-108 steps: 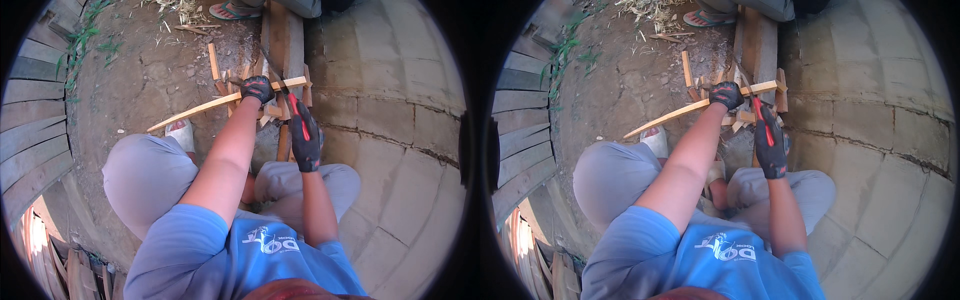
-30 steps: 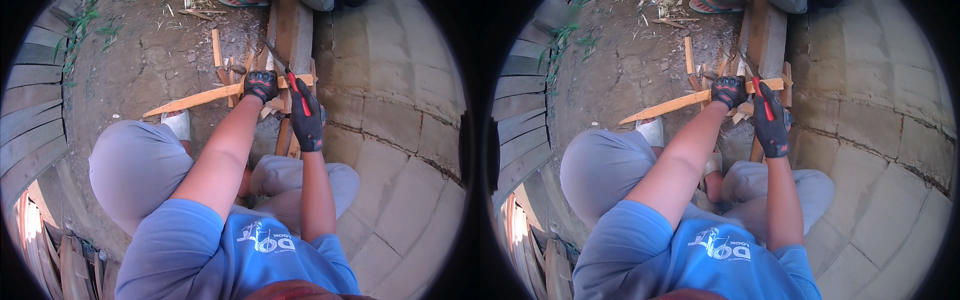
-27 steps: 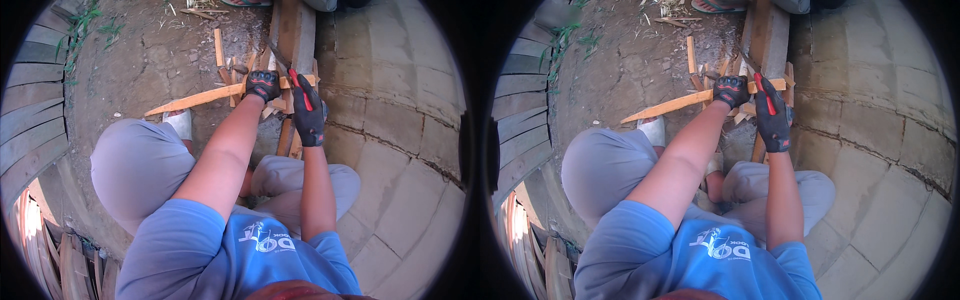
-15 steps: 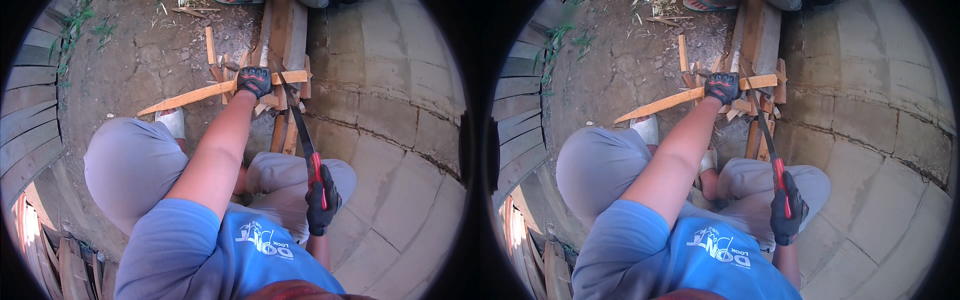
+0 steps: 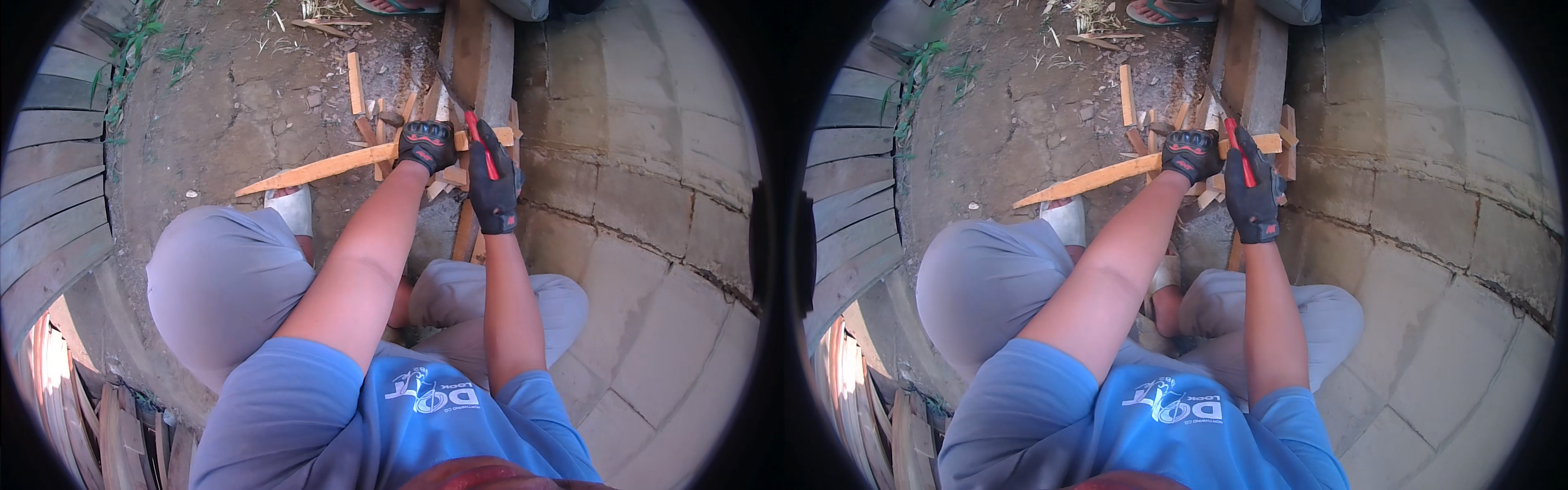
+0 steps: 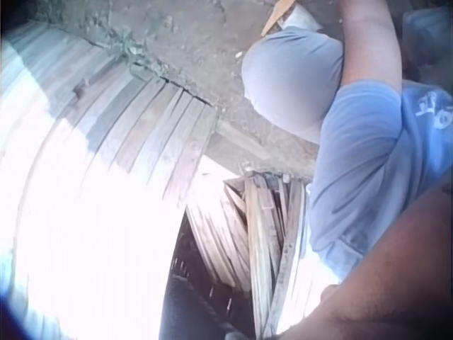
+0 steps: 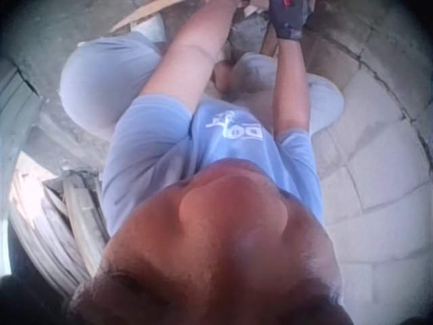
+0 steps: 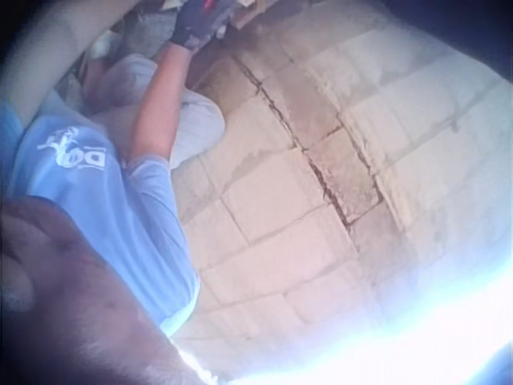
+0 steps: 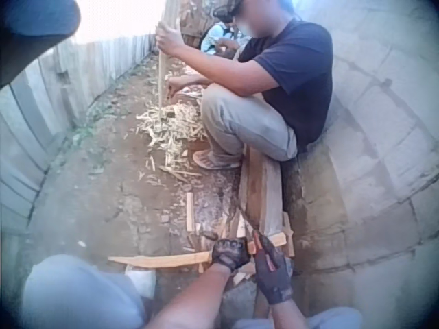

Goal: The person sits on the ground and uses a hand saw to cut a thin wooden stick. They hold the stick with one hand and saw with the other, producing small wood shavings. Another person is visible in the background working with similar materials.

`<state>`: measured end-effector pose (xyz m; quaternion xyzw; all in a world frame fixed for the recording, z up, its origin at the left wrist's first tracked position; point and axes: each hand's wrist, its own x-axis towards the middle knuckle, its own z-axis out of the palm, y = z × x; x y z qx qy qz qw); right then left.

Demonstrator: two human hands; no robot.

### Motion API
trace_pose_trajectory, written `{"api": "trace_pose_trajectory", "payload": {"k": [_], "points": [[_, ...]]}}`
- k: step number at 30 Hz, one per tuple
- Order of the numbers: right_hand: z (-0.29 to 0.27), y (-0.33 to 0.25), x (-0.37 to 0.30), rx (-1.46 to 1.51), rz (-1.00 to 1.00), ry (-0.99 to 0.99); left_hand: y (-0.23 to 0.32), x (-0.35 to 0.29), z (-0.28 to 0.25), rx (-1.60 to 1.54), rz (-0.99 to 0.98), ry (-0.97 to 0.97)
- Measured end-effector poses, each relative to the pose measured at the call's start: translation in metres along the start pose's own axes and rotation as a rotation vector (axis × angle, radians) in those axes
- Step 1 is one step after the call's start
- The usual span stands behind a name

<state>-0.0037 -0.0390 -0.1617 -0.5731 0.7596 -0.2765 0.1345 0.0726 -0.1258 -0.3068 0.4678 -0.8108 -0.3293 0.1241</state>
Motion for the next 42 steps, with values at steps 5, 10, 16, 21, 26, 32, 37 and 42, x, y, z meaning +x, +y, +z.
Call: {"api": "trace_pose_trajectory", "payload": {"k": [5, 10, 16, 21, 26, 32, 37, 42], "points": [[-0.032, -0.002, -0.027, -0.066, 0.042, -0.047, -0.005, 0.009, -0.008, 0.031, -0.005, -0.008], [-0.136, -0.035, -0.150, -0.172, 0.231, -0.132, -0.008, 0.006, -0.004, 0.080, 0.007, -0.002], [-0.187, -0.090, -0.190, -0.213, 0.202, -0.133, -0.004, 0.003, 0.003, 0.068, 0.025, 0.034], [-0.162, -0.099, -0.152, -0.099, 0.218, -0.260, -0.013, 0.000, 0.010, 0.141, 0.075, 0.107], [-0.150, -0.122, -0.166, -0.247, 0.046, -0.178, -0.004, 0.004, 0.004, 0.059, 0.008, -0.012], [-0.168, -0.090, -0.180, -0.228, 0.160, -0.061, -0.004, 0.002, -0.002, 0.085, 0.007, 0.035], [-0.109, -0.059, -0.125, -0.272, 0.072, -0.100, -0.007, 0.002, 0.005, 0.076, 0.005, 0.066], [-0.022, -0.007, -0.029, -0.053, -0.021, -0.024, -0.001, 0.001, -0.005, 0.019, -0.017, -0.021]]}}
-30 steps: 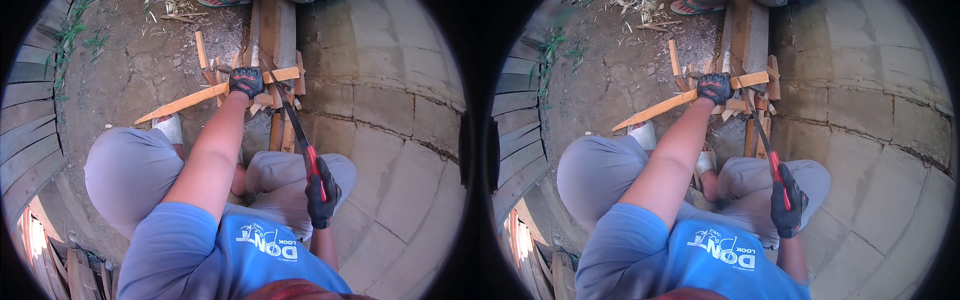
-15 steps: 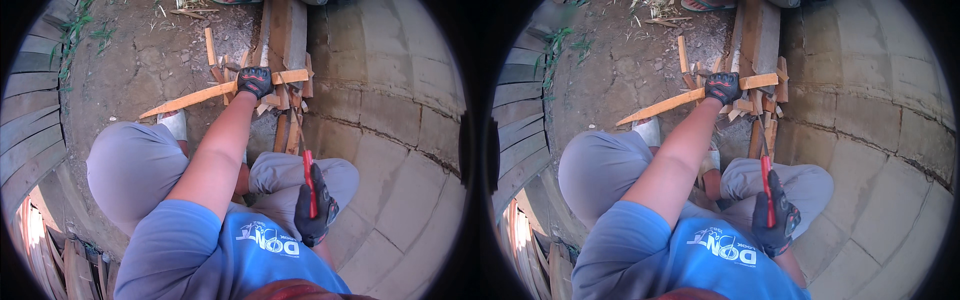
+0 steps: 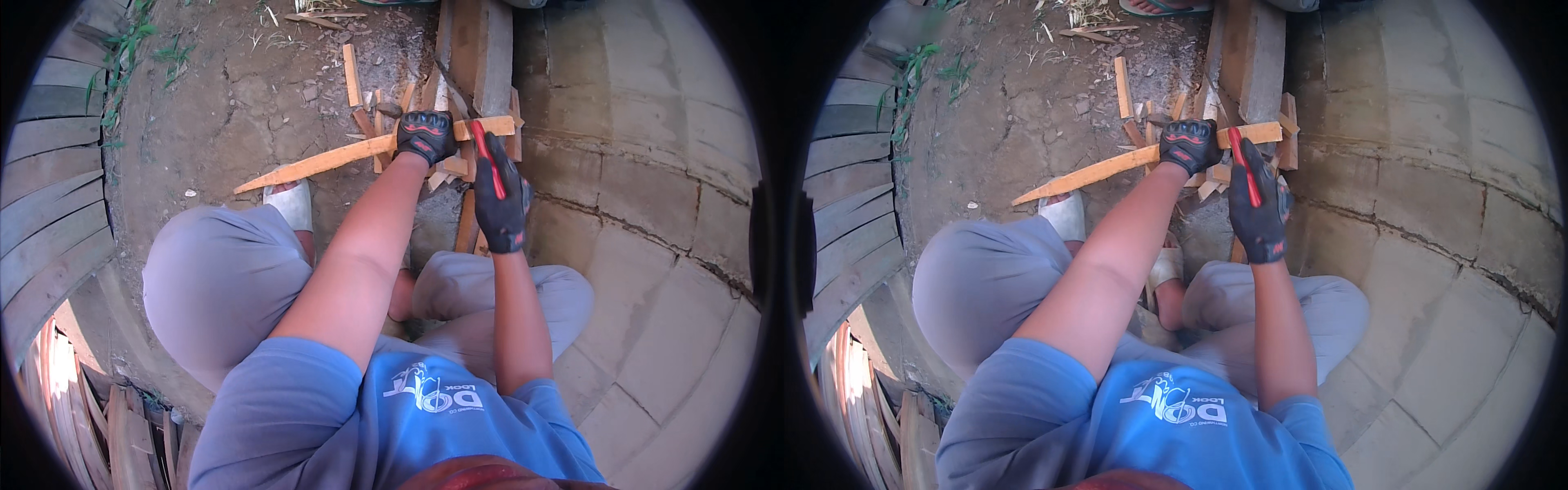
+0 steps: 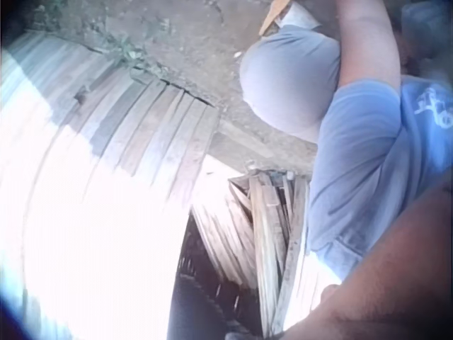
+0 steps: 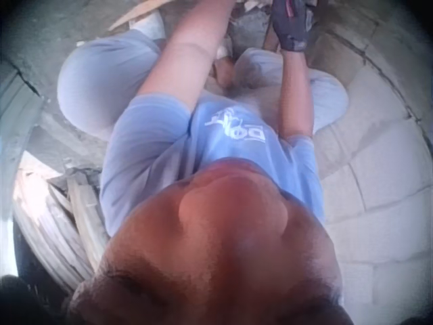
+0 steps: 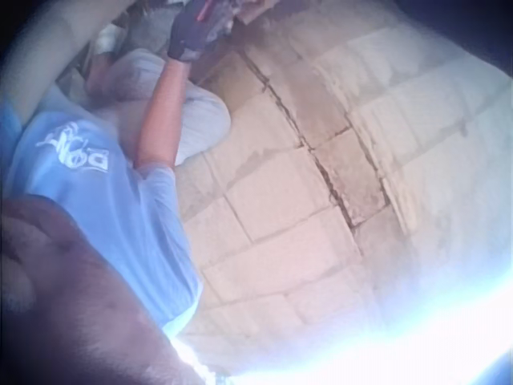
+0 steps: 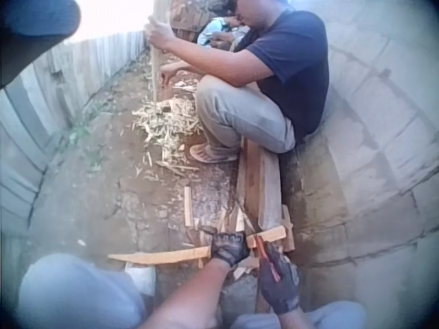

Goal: The person sits on the ground and uses a hand saw to cut a thin wooden stick. They hold the stick with one hand and saw with the other, producing small wood shavings. Another person is visible in the background working with similar materials.

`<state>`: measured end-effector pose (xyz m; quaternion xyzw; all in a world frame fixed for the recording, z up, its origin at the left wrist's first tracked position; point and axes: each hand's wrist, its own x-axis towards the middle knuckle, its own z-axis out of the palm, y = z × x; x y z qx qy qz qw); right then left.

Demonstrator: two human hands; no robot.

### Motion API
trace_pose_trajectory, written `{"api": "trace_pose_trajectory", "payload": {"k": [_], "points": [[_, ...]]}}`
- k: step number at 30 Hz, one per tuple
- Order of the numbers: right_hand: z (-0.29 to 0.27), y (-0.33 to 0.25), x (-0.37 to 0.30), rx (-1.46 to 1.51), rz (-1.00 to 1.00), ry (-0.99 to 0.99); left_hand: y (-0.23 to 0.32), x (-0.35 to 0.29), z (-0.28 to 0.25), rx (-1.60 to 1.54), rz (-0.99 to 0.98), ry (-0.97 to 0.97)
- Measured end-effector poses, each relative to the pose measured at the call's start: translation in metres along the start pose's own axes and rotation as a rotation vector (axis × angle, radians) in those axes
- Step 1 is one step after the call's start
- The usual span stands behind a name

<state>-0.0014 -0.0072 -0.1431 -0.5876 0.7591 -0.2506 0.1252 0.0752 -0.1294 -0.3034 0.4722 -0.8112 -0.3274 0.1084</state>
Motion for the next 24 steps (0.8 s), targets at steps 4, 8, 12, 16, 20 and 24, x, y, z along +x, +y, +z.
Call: {"api": "trace_pose_trajectory", "payload": {"k": [4, 8, 12, 16, 20, 24], "points": [[0.029, 0.013, 0.032, 0.052, -0.024, 0.039, 0.000, -0.001, -0.001, -0.017, -0.009, 0.011], [0.020, 0.012, 0.024, 0.078, -0.036, 0.052, -0.001, 0.005, 0.000, 0.003, -0.007, -0.008], [-0.035, 0.003, -0.052, -0.092, -0.009, -0.009, -0.003, -0.002, 0.001, 0.032, 0.009, -0.002], [-0.120, -0.038, -0.136, -0.178, 0.159, -0.096, -0.007, 0.007, 0.002, 0.071, 0.026, 0.050], [-0.151, -0.059, -0.167, -0.200, 0.251, -0.097, -0.004, 0.004, 0.006, 0.063, 0.037, 0.061], [-0.134, -0.055, -0.144, -0.168, 0.224, -0.101, -0.004, 0.004, 0.011, 0.053, 0.032, 0.049]]}}
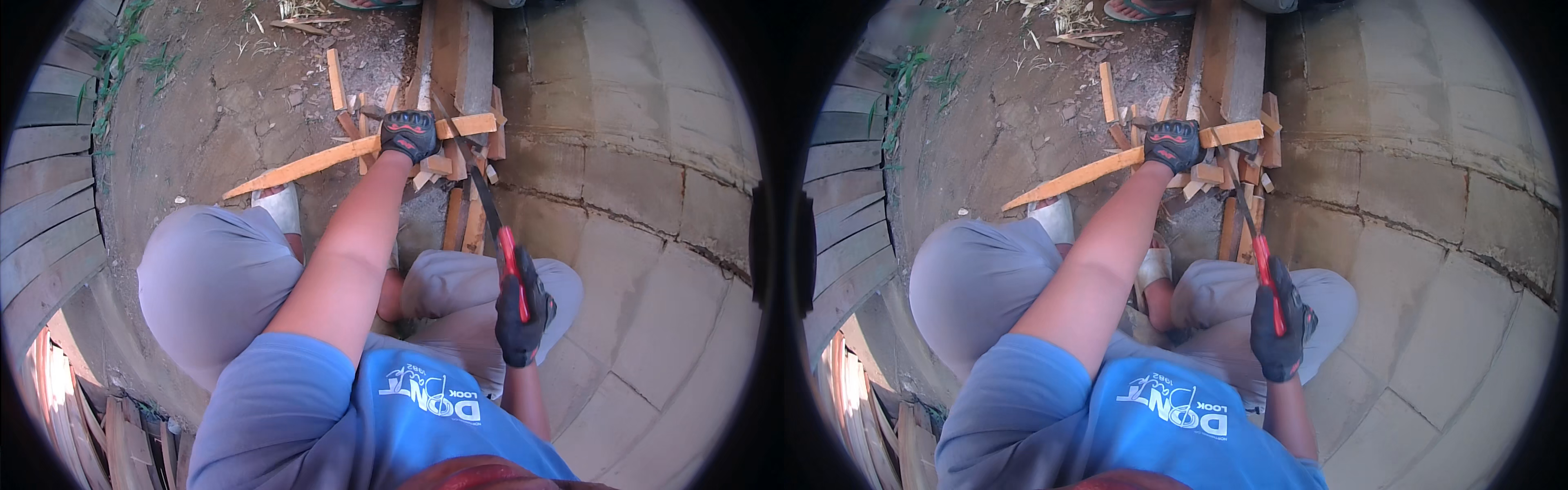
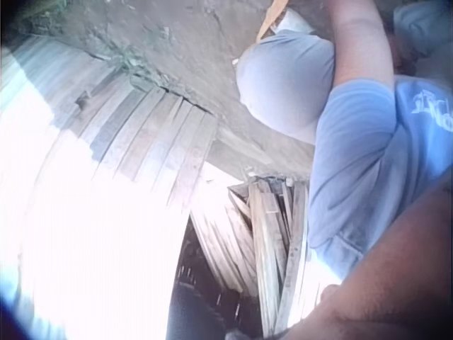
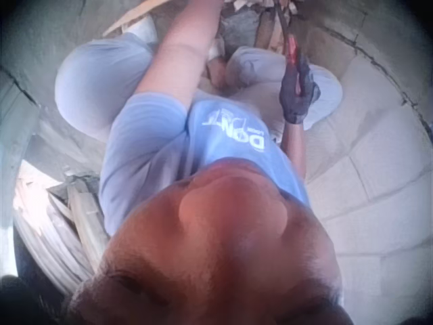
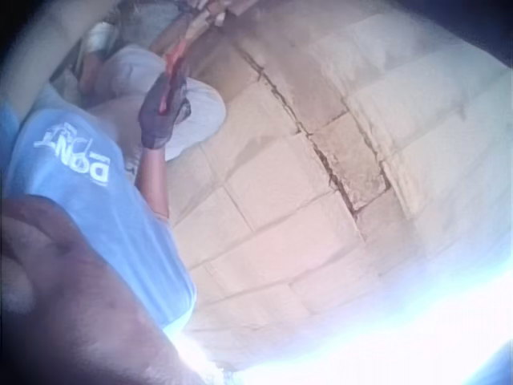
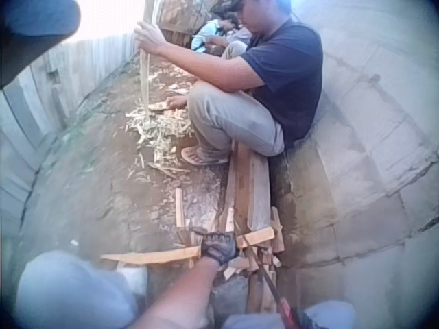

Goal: The person sits on the ground and uses a hand saw to cut a thin wooden stick. They hold the stick with one hand and saw with the other, producing small wood shavings. Another person is visible in the background working with similar materials.

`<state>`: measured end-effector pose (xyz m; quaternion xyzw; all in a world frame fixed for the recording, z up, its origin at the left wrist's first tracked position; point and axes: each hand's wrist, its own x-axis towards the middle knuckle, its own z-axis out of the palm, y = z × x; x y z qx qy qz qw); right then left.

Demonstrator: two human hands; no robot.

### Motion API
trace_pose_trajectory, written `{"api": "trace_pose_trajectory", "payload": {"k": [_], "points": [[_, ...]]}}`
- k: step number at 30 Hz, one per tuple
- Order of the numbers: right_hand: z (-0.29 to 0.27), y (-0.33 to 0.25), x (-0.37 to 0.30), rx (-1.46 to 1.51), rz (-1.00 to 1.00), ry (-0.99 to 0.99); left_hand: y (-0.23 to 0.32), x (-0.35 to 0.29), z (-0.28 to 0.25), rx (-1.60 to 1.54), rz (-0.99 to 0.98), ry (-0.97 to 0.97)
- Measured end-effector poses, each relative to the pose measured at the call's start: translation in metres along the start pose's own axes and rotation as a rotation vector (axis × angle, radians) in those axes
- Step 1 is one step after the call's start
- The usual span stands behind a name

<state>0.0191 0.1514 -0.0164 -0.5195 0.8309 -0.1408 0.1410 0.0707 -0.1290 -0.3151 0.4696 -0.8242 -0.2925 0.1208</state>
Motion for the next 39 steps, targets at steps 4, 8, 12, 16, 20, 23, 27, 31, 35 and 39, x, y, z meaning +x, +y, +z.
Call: {"api": "trace_pose_trajectory", "payload": {"k": [4, 8, 12, 16, 20, 23, 27, 31, 35, 39], "points": [[0.067, 0.005, 0.093, 0.029, -0.211, 0.077, -0.001, -0.004, -0.005, -0.008, -0.001, -0.004], [0.118, 0.002, 0.165, 0.134, -0.182, 0.110, 0.002, -0.004, -0.005, -0.038, -0.011, 0.000], [0.136, 0.003, 0.190, 0.170, -0.217, 0.128, 0.005, 0.003, -0.016, -0.051, -0.049, -0.072], [0.146, 0.009, 0.187, 0.201, -0.257, 0.174, 0.004, 0.007, -0.023, -0.055, -0.090, -0.140], [0.139, -0.001, 0.192, 0.238, -0.212, 0.171, 0.005, 0.009, -0.038, -0.109, -0.079, -0.265], [0.137, -0.012, 0.189, 0.219, -0.124, 0.131, -0.006, 0.012, -0.040, -0.146, -0.067, -0.291], [0.136, -0.006, 0.176, 0.026, -0.083, 0.135, -0.004, 0.017, -0.043, -0.200, -0.050, -0.389], [0.104, 0.000, 0.120, 0.019, -0.185, 0.170, -0.007, 0.017, -0.037, -0.191, -0.038, -0.334], [0.053, -0.014, 0.050, 0.012, 0.000, 0.065, -0.013, 0.018, -0.029, -0.142, -0.016, -0.319], [0.019, -0.041, 0.012, 0.009, 0.181, 0.007, -0.006, 0.016, -0.039, -0.154, -0.058, -0.360]]}}
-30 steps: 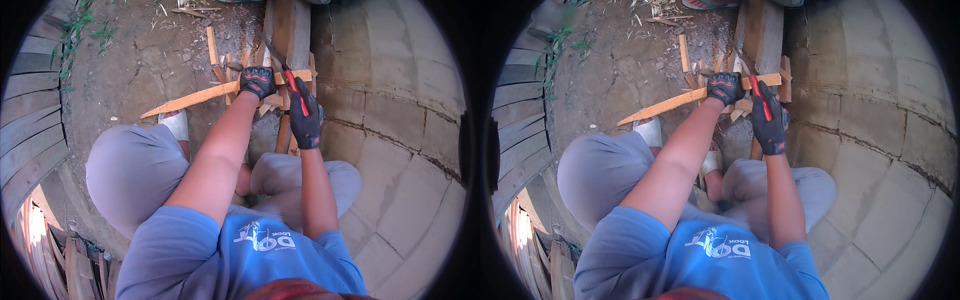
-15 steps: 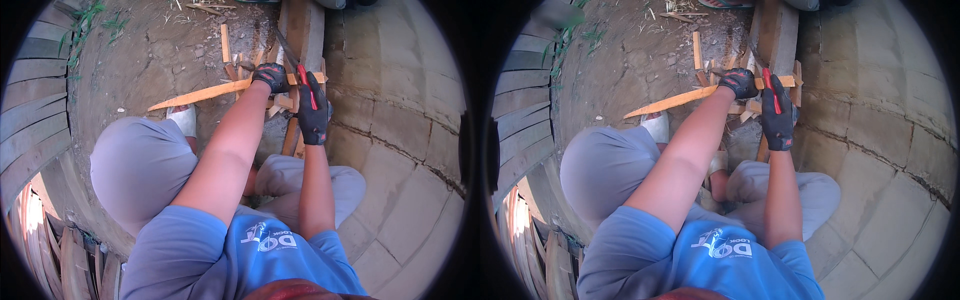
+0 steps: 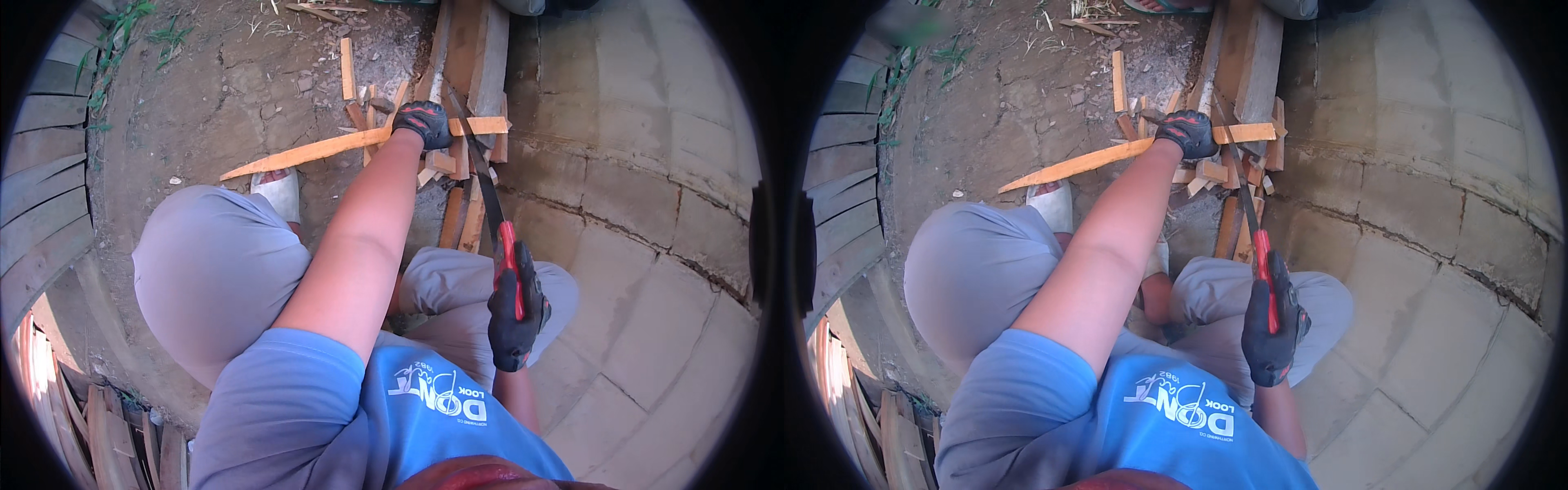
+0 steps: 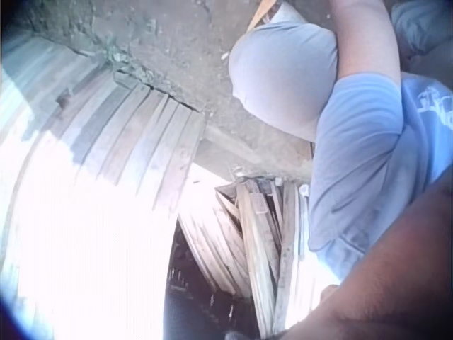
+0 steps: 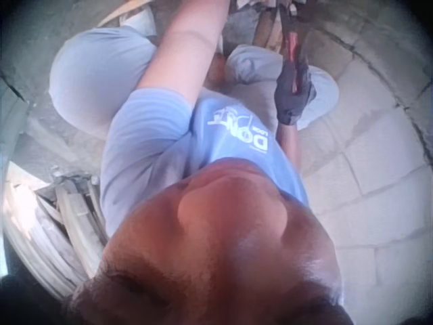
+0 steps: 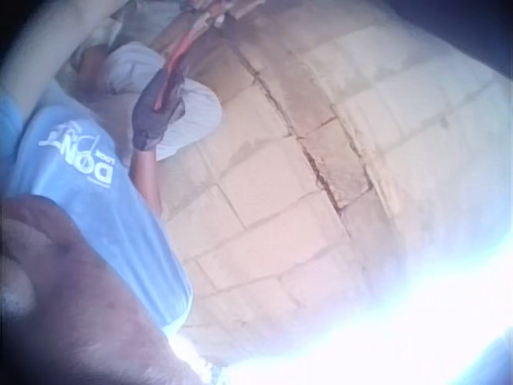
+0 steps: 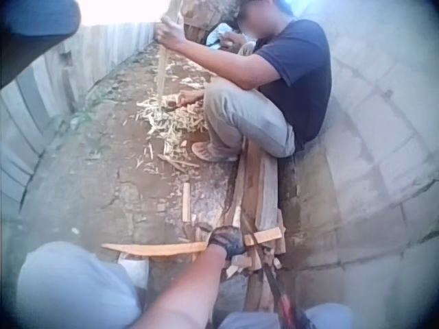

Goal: The person sits on the ground and uses a hand saw to cut a thin wooden stick. They hold the stick with one hand and saw with the other, producing small wood shavings. Another person is visible in the background working with similar materials.

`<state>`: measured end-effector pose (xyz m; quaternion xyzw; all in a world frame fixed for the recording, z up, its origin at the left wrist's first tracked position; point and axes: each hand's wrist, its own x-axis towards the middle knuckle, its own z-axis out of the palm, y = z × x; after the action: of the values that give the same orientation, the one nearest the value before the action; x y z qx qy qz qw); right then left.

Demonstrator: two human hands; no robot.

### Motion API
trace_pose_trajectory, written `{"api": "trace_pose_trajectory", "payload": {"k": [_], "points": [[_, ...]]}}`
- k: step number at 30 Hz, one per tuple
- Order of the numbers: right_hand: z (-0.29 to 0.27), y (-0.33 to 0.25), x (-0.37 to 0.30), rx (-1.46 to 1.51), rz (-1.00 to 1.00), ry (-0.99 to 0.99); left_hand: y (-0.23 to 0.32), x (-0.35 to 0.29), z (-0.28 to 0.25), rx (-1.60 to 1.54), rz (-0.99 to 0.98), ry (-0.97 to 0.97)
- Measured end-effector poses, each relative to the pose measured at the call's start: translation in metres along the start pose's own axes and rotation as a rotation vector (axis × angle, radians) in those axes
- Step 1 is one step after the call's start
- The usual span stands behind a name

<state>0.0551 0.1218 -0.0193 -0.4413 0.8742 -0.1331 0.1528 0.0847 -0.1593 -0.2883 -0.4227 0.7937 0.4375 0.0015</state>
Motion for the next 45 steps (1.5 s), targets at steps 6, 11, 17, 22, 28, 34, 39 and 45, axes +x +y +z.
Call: {"api": "trace_pose_trajectory", "payload": {"k": [6, 11, 17, 22, 28, 34, 39, 45], "points": [[-0.011, -0.022, 0.016, 0.129, 0.023, 0.059, -0.004, 0.006, 0.009, 0.029, 0.007, 0.005], [-0.012, -0.013, 0.013, 0.188, 0.031, 0.027, -0.003, 0.008, 0.008, 0.019, 0.005, 0.001], [0.008, -0.007, 0.001, 0.077, -0.146, 0.015, 0.002, 0.007, 0.000, 0.032, -0.018, -0.047], [0.007, -0.006, 0.001, 0.177, -0.081, 0.003, -0.003, 0.008, 0.003, 0.002, -0.003, -0.010], [-0.003, -0.010, 0.009, 0.125, -0.002, 0.014, -0.001, 0.004, -0.002, 0.020, -0.008, -0.031], [-0.013, -0.010, 0.022, 0.087, -0.020, 0.046, 0.003, 0.006, 0.001, 0.030, -0.020, -0.003], [-0.024, -0.019, 0.033, 0.116, -0.069, 0.096, 0.002, 0.009, 0.006, 0.083, -0.011, 0.024], [-0.023, -0.015, 0.036, 0.151, -0.137, 0.091, 0.010, 0.003, 0.008, 0.145, 0.019, 0.092]]}}
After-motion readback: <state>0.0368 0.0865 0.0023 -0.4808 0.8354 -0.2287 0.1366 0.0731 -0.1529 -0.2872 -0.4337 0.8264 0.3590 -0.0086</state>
